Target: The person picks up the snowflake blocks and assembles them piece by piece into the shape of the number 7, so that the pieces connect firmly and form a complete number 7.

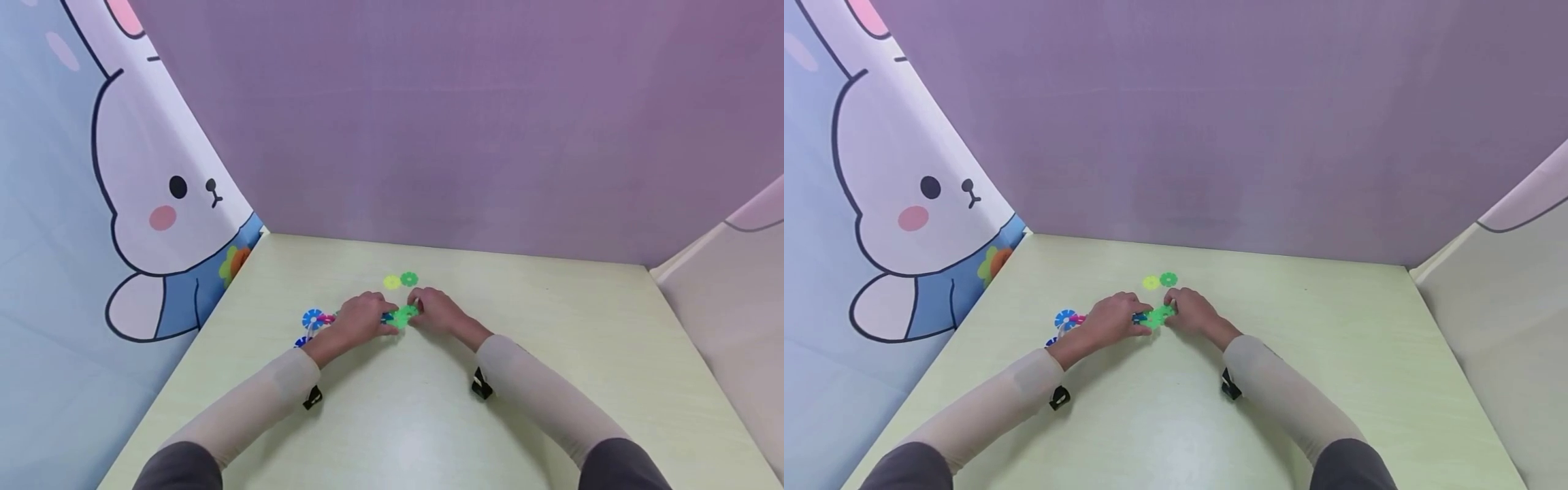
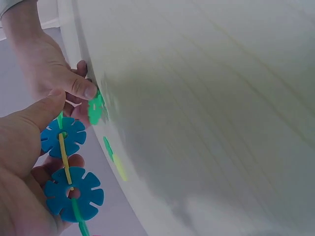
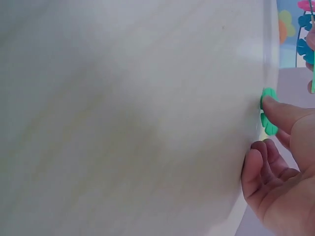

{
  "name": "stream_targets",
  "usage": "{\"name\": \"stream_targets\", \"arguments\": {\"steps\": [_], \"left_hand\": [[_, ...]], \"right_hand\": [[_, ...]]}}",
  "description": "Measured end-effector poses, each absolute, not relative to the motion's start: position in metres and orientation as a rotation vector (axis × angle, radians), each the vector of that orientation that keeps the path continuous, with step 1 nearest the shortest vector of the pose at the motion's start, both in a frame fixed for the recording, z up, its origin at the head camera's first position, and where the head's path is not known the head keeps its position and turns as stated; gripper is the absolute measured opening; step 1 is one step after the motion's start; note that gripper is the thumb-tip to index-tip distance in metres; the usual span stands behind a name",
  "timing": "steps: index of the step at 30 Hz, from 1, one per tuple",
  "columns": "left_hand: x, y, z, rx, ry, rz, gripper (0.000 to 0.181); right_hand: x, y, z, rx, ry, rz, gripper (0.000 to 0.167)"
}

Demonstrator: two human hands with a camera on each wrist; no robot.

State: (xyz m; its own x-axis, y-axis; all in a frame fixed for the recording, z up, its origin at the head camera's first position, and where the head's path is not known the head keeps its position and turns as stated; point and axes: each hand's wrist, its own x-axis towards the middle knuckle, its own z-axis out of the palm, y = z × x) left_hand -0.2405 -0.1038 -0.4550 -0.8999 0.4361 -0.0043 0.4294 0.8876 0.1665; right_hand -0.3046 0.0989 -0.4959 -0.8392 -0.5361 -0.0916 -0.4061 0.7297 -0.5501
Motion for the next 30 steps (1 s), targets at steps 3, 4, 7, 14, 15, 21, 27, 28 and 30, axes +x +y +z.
{"name": "stream_targets", "arguments": {"steps": [3,4,7,14,15,21,27,28,30], "left_hand": [[-0.241,-0.102,-0.454,0.691,3.01,0.253,0.05],[-0.241,-0.102,-0.455,0.685,3.012,0.247,0.05],[-0.242,-0.1,-0.456,0.67,3.009,0.235,0.051],[-0.246,-0.096,-0.458,0.661,3.005,0.21,0.052],[-0.246,-0.096,-0.458,0.656,3.007,0.21,0.052],[-0.25,-0.094,-0.46,0.63,3.014,0.216,0.053],[-0.252,-0.092,-0.458,0.632,3.012,0.241,0.052],[-0.252,-0.092,-0.458,0.636,3.014,0.246,0.052],[-0.252,-0.092,-0.458,0.644,3.017,0.253,0.052]], "right_hand": [[-0.307,0.104,-0.495,-0.73,2.672,-0.822,0.026],[-0.307,0.105,-0.495,-0.727,2.67,-0.829,0.024],[-0.309,0.111,-0.494,-0.745,2.676,-0.83,0.02],[-0.305,0.125,-0.488,-0.852,2.698,-0.806,0.011],[-0.304,0.127,-0.487,-0.859,2.696,-0.814,0.01],[-0.298,0.136,-0.485,-0.845,2.667,-0.873,0.007],[-0.293,0.142,-0.486,-0.887,2.653,-0.943,0.003],[-0.292,0.142,-0.487,-0.9,2.657,-0.95,0.003],[-0.29,0.142,-0.489,-0.92,2.667,-0.952,0.003]]}}
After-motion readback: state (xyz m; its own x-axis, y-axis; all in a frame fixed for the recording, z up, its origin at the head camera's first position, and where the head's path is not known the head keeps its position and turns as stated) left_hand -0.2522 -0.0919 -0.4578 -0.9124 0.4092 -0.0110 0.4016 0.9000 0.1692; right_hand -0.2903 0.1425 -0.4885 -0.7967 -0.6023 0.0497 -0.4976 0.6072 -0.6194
